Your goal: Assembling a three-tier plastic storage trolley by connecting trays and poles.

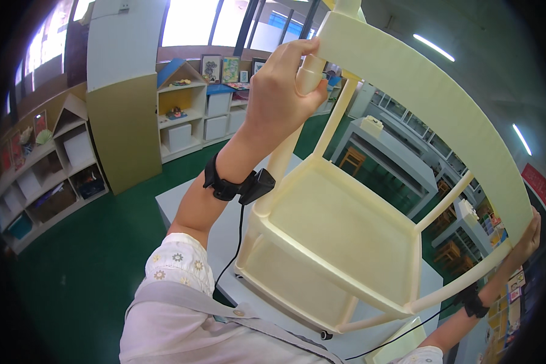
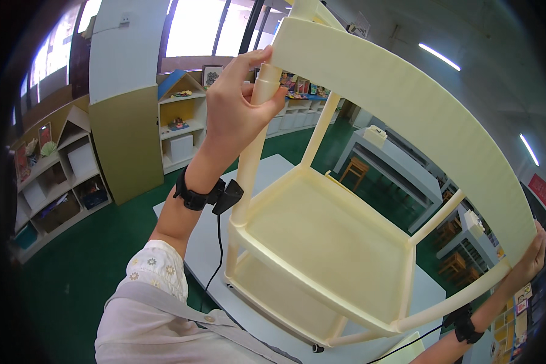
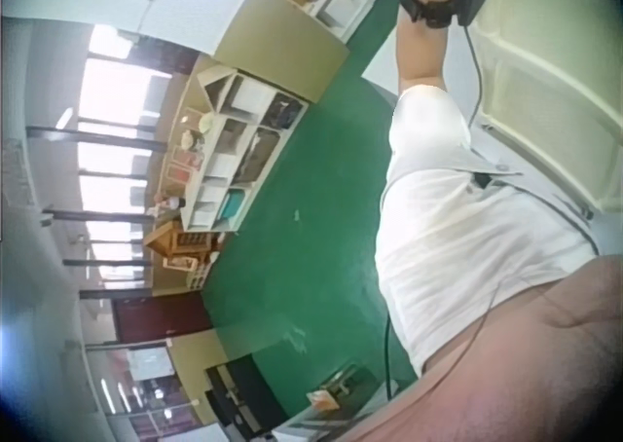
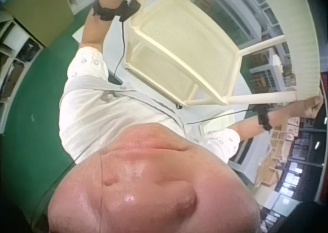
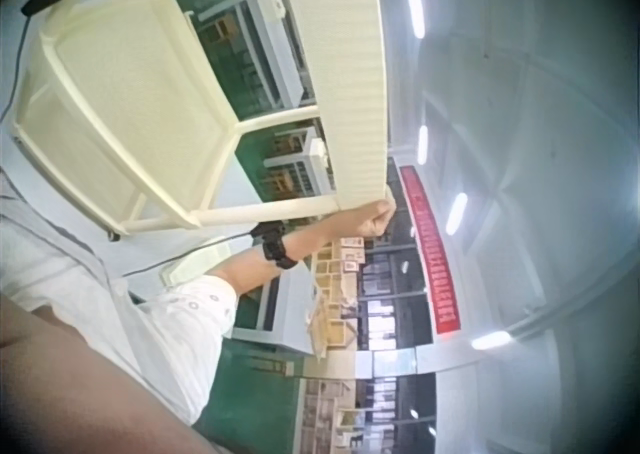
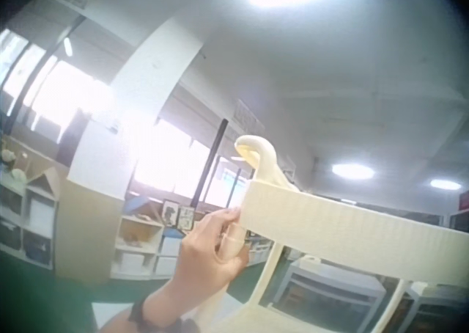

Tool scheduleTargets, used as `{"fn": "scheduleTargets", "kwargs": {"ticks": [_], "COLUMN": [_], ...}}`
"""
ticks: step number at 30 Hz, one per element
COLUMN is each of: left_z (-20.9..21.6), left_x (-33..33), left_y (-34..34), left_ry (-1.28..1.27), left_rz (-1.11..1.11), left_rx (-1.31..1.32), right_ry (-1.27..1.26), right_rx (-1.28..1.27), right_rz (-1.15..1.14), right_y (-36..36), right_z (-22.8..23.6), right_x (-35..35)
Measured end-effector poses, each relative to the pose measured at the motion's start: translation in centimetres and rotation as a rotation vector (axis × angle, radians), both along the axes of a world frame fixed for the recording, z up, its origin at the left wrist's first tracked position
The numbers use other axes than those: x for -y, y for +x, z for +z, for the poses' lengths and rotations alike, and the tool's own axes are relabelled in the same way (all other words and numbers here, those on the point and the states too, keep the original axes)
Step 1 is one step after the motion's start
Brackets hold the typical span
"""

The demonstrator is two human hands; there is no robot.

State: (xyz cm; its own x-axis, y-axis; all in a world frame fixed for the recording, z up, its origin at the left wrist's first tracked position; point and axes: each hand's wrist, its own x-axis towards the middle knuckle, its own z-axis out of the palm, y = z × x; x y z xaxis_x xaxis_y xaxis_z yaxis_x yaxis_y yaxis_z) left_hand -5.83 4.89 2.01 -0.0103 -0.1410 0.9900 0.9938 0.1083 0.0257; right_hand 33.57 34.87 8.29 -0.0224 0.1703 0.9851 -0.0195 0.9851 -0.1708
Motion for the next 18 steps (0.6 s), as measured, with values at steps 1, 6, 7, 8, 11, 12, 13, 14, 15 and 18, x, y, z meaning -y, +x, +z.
{"fn": "scheduleTargets", "kwargs": {"ticks": [1,6,7,8,11,12,13,14,15,18], "left_z": [0.1,0.2,0.3,0.5,1.3,1.7,2.2,2.8,3.4,4.8], "left_x": [0.0,0.4,0.3,0.1,0.3,0.5,0.7,0.7,0.5,-0.1], "left_y": [-0.2,-0.4,-0.4,-0.5,-0.6,-0.9,-1.7,-3.1,-4.8,-6.0], "left_ry": [-0.006,-0.062,-0.068,-0.046,-0.144,-0.26,-0.264,-0.313,-0.361,-0.399], "left_rz": [0.006,-0.082,-0.081,-0.111,-0.204,-0.266,-0.261,-0.296,-0.33,-0.652], "left_rx": [-0.002,0.11,0.108,0.079,0.097,0.144,0.14,0.132,0.124,0.287], "right_ry": [-0.006,0.049,0.044,0.036,0.036,0.038,0.042,0.047,0.054,0.077], "right_rx": [-0.002,0.062,0.06,0.058,0.055,0.047,0.043,0.033,0.025,0.002], "right_rz": [0.006,-0.031,-0.03,0.004,0.036,0.032,0.033,0.037,0.044,0.049], "right_y": [-0.1,-0.4,-0.4,-0.4,-0.2,-0.3,-0.6,-0.8,-1.1,-1.7], "right_z": [0.0,-0.1,-0.1,-0.1,-0.1,-0.2,-0.2,-0.2,-0.3,-0.6], "right_x": [-0.2,-0.2,-0.3,-0.5,-0.6,-0.6,-0.5,-0.3,0.0,0.9]}}
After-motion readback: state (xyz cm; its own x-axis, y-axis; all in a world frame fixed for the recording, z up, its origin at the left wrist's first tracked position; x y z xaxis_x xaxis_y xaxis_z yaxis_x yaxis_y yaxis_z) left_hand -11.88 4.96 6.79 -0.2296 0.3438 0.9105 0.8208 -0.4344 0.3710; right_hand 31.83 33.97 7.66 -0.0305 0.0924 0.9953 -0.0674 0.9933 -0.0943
